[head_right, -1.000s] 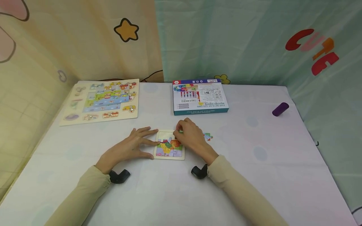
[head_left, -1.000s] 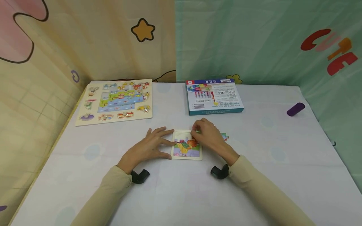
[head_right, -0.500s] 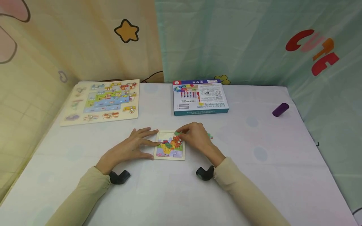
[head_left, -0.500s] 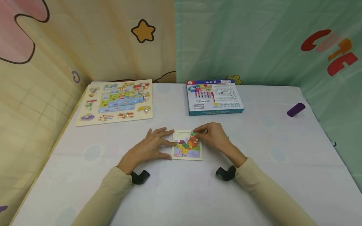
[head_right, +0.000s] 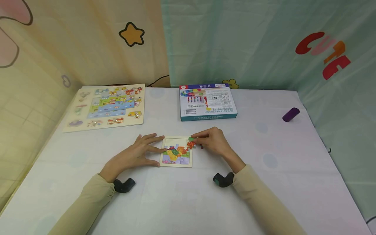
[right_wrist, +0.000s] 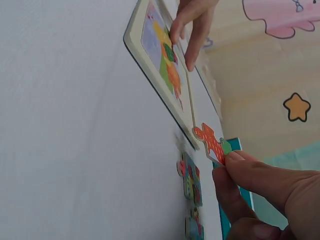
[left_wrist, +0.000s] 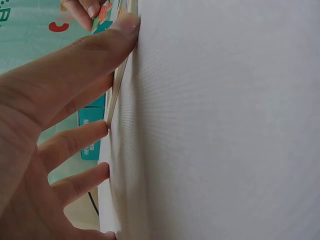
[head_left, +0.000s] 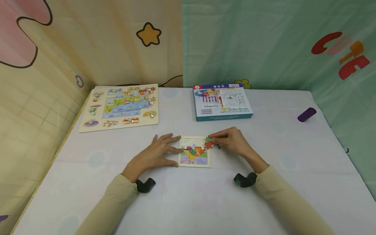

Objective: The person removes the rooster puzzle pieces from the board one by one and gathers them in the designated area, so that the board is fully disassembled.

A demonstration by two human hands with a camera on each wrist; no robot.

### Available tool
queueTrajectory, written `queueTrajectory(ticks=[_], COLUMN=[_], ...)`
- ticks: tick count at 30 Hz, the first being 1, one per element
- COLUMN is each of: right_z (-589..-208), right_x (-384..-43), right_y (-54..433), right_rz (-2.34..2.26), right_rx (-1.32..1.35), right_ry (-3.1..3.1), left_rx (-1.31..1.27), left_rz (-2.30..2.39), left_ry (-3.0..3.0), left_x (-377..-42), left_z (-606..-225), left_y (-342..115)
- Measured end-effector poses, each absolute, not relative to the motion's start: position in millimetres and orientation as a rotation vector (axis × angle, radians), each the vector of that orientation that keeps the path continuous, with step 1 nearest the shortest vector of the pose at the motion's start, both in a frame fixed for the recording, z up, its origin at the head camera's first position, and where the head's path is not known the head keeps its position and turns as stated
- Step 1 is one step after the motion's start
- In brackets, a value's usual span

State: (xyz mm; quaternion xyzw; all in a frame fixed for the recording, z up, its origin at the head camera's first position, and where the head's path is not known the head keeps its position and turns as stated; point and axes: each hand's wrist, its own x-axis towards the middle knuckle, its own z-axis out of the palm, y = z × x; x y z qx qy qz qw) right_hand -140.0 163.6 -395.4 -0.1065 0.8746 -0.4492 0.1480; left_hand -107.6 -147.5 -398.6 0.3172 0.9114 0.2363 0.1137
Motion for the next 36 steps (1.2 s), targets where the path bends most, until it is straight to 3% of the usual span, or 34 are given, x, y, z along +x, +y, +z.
queueTrajectory(ticks=[20, 36], right_z=[-392.3, -394.7], right_x=[-125.0, -126.1], right_y=[255.9, 254.9], right_rz=[-1.216, -1.060], right_rx=[-0.080, -0.020], right_ry=[2.591, 2.754], left_rx=[0.920, 0.932], left_rz=[0.706, 0.706], left_ry=[2.661, 2.669], left_x=[-108.3, -108.4], left_z=[-400.3, -401.6], left_y=[-147.9, -148.3])
